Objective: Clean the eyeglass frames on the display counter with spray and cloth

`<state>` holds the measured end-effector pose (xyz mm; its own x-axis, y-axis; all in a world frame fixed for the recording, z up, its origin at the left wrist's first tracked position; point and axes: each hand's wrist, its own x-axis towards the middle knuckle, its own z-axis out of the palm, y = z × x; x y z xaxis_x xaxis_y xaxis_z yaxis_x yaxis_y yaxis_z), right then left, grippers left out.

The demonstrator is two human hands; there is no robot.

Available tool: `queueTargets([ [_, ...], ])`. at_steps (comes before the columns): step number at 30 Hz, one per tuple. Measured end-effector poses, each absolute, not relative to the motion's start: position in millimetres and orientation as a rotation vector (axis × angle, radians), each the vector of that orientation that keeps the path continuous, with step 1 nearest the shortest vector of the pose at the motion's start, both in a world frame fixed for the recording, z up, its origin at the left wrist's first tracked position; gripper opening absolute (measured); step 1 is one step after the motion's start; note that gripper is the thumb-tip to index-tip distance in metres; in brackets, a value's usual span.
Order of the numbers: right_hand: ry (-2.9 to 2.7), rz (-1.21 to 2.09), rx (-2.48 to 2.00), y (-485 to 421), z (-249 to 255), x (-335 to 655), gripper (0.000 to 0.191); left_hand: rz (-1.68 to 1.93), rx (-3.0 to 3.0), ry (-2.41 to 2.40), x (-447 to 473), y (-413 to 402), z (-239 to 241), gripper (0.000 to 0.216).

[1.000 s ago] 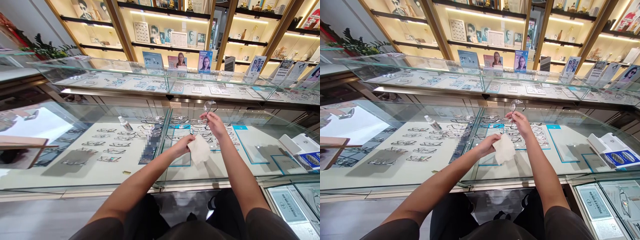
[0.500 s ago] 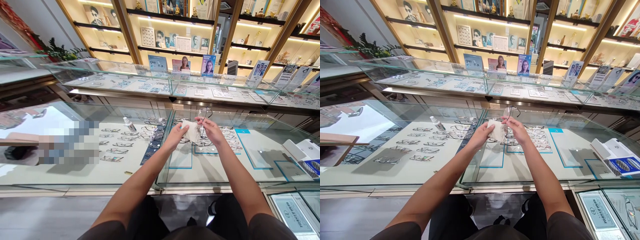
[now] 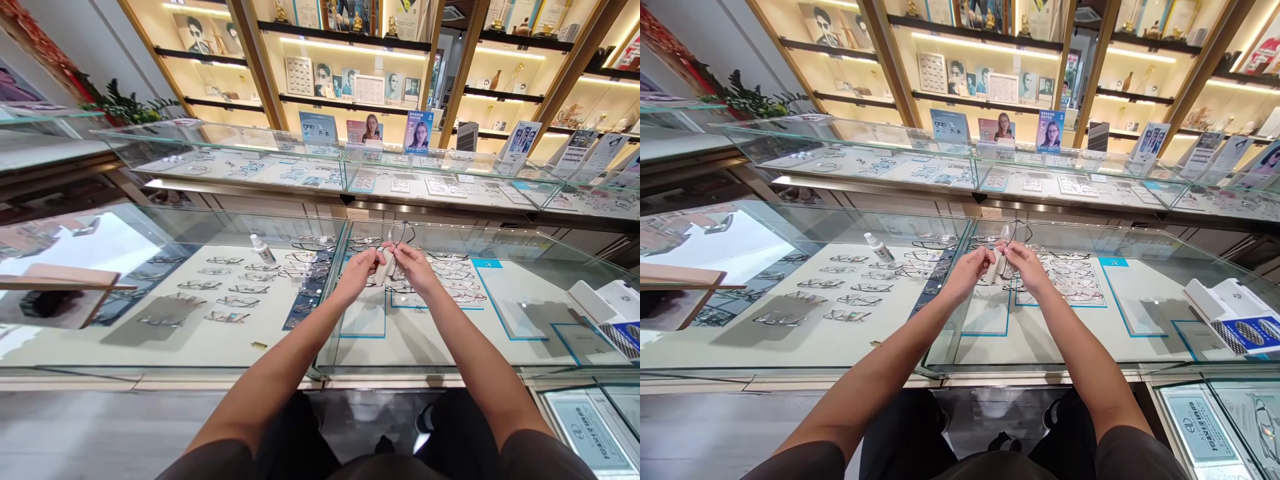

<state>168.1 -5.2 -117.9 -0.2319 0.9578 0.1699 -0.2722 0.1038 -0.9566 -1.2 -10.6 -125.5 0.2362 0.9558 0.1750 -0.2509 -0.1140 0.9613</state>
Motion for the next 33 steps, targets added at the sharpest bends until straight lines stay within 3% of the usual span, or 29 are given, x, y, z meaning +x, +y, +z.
queueTargets([
  [4,-1.210,1.466,-0.693,-10,-118,162,0.041,1.218,1.176,0.729,2,-12,-126,0.069],
  [9,-1.210,1.472,-0.692,-12,-122,160,0.039,1.033,1.110,0.723,-1,-9,-129,0.080],
  [17,-1.255,1.491,-0.630,-15,-106,153,0.042,0.962,1.237,0.660,-6,-6,-123,0.067],
  [33,-1.479,1.271,-0.479,-31,18,170,0.023,1.100,1.680,0.426,-13,-23,9,0.047],
])
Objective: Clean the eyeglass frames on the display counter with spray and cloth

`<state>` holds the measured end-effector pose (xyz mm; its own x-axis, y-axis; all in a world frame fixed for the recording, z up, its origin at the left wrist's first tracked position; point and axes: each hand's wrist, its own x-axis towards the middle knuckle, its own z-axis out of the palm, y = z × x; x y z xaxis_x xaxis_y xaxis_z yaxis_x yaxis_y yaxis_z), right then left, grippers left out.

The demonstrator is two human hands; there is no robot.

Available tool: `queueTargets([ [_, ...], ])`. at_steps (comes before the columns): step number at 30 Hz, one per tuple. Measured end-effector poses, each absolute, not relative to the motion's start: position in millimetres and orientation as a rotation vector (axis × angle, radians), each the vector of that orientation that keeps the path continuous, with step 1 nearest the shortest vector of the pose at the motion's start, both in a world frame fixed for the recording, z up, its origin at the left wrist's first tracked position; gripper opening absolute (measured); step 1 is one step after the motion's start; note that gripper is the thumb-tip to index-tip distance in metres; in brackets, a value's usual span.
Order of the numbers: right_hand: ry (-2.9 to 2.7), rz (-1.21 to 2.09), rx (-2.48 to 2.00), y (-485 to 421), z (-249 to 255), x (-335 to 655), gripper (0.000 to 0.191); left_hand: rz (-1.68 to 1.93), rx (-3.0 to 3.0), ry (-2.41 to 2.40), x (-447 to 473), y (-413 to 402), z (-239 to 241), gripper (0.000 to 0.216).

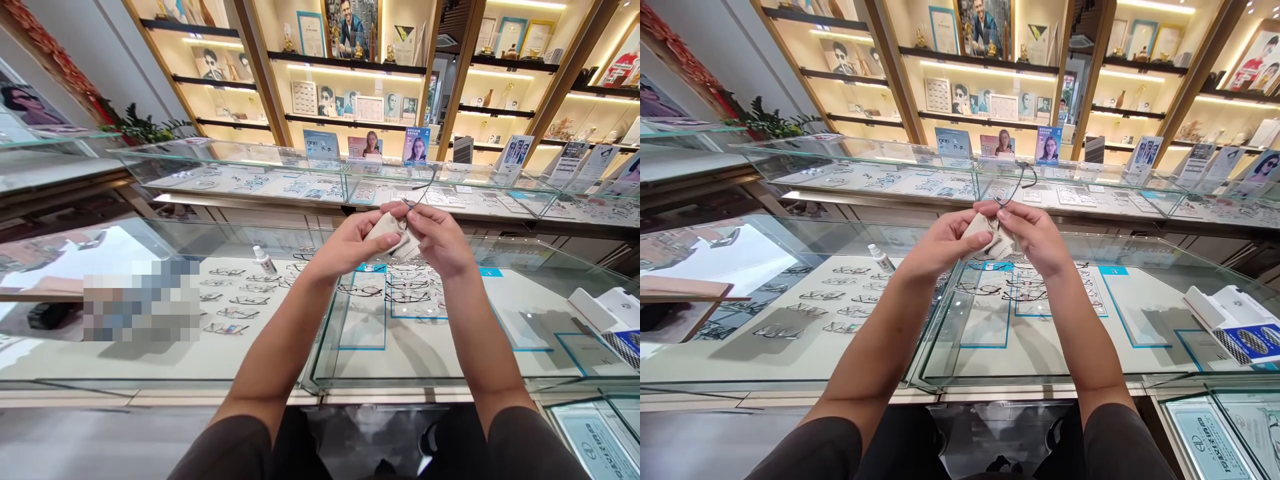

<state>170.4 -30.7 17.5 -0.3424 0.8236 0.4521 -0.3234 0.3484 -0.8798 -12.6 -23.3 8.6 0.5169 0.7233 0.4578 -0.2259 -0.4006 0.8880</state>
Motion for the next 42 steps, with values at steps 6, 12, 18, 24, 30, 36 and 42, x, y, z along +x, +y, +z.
queueTargets([
  [6,-1.371,1.309,-0.530,-39,16,163,0.035,1.350,1.783,0.524,-6,-32,-1,0.047],
  [12,-1.398,1.305,-0.524,-35,8,163,0.025,1.331,1.722,0.598,-6,-32,-11,0.053],
  [18,-1.391,1.333,-0.494,-33,3,166,0.026,1.078,1.637,0.520,-12,-39,-5,0.051],
  [24,-1.294,1.311,-0.488,-32,3,163,0.029,1.104,1.530,0.421,-6,-39,-6,0.041],
  [30,-1.280,1.280,-0.490,-35,0,155,0.033,1.266,1.471,0.472,4,-36,-16,0.051],
  [36,-1.272,1.270,-0.461,-37,-3,148,0.033,1.323,1.552,0.550,7,-44,-14,0.046],
  [42,-1.269,1.276,-0.484,-35,-8,146,0.032,1.343,1.633,0.566,4,-51,-12,0.044],
])
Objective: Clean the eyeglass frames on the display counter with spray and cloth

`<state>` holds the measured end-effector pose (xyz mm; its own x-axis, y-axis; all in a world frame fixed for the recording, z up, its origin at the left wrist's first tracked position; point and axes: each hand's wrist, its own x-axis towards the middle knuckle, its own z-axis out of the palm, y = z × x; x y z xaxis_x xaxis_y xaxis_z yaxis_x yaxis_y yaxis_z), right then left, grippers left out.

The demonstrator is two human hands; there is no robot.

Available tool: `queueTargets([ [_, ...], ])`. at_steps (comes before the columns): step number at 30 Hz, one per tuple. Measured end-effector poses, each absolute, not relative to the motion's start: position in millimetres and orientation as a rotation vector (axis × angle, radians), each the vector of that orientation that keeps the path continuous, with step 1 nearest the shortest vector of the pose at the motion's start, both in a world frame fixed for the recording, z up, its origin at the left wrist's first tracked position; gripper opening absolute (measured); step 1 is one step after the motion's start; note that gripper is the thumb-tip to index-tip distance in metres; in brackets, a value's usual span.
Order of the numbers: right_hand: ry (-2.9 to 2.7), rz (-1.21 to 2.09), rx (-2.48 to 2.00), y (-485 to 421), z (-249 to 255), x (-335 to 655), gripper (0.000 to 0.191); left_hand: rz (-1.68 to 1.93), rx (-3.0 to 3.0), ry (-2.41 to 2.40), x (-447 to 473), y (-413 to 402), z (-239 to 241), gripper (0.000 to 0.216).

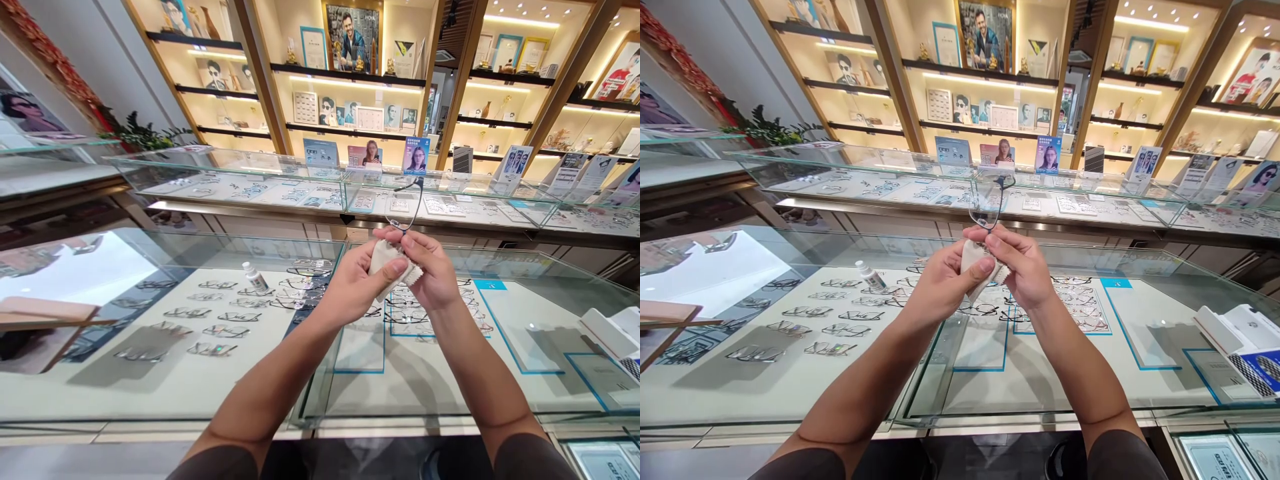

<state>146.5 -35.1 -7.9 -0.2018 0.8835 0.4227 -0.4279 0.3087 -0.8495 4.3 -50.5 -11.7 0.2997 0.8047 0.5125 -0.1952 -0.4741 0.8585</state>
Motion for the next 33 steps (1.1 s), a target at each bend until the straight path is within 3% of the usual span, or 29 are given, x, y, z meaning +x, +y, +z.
queueTargets([
  [8,-1.314,1.334,-0.468,-44,-9,138,0.038,1.507,1.487,0.574,14,-53,-20,0.048],
  [14,-1.253,1.235,-0.463,-40,-6,139,0.026,1.508,1.650,0.619,9,-46,-17,0.059],
  [23,-1.127,1.236,-0.536,-32,-5,147,0.027,1.302,1.563,0.490,-2,-37,-9,0.040],
  [33,-1.052,1.275,-0.473,-31,-5,142,0.032,1.461,1.419,0.673,8,-36,-15,0.050],
])
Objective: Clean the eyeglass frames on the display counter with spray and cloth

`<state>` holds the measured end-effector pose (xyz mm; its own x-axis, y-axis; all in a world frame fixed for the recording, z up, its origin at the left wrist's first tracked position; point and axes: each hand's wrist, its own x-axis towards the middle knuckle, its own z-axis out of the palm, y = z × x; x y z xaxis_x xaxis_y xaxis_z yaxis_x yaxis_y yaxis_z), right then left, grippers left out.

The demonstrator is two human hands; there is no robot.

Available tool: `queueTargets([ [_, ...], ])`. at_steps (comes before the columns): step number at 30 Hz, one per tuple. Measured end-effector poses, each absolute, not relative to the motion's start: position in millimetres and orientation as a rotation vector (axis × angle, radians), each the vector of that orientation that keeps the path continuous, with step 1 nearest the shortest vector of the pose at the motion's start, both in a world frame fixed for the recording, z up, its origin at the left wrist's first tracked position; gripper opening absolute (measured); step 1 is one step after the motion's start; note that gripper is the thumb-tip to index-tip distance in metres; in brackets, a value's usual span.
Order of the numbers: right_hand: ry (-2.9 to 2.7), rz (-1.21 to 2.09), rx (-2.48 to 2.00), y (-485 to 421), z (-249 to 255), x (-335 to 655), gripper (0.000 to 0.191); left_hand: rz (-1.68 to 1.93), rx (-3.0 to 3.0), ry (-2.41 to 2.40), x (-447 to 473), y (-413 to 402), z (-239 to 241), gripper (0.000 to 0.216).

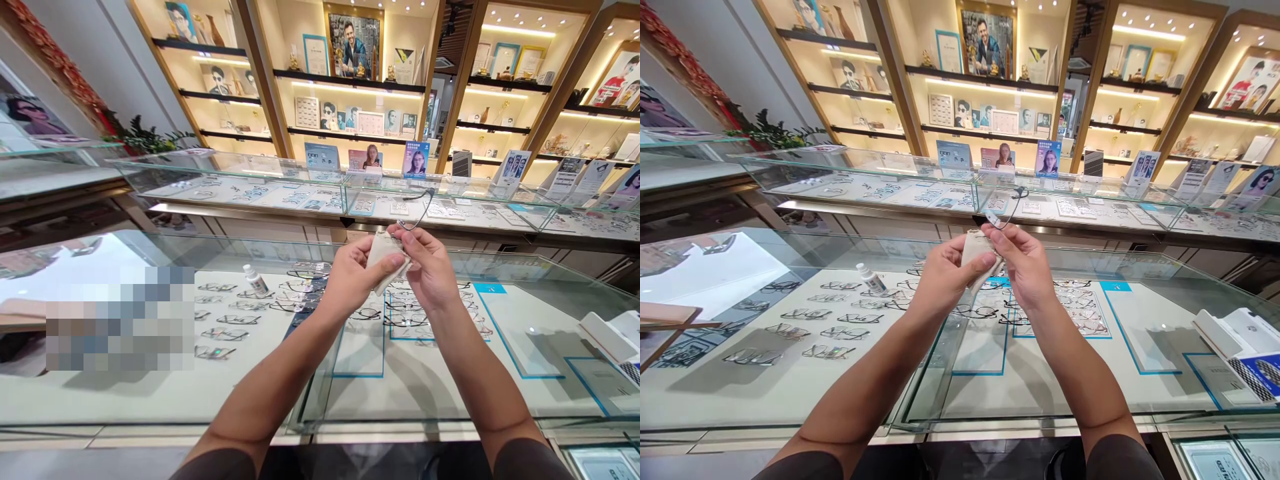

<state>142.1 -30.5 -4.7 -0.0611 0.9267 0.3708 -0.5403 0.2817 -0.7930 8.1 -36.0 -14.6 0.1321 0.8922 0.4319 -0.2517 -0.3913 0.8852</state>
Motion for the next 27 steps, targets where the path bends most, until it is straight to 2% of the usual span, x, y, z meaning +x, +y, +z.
queueTargets([
  [7,-1.143,1.241,-0.474,-36,-7,137,0.025,1.629,1.468,0.726,20,-38,-25,0.059],
  [12,-1.194,1.033,-0.513,-34,-5,145,0.020,1.610,1.509,0.769,19,-33,-27,0.065],
  [15,-1.270,0.928,-0.578,-35,0,155,0.020,1.632,1.416,0.817,13,-24,-31,0.065],
  [27,-1.570,0.878,-0.780,-37,-3,156,0.023,1.621,1.072,0.730,1,-14,-23,0.065],
])
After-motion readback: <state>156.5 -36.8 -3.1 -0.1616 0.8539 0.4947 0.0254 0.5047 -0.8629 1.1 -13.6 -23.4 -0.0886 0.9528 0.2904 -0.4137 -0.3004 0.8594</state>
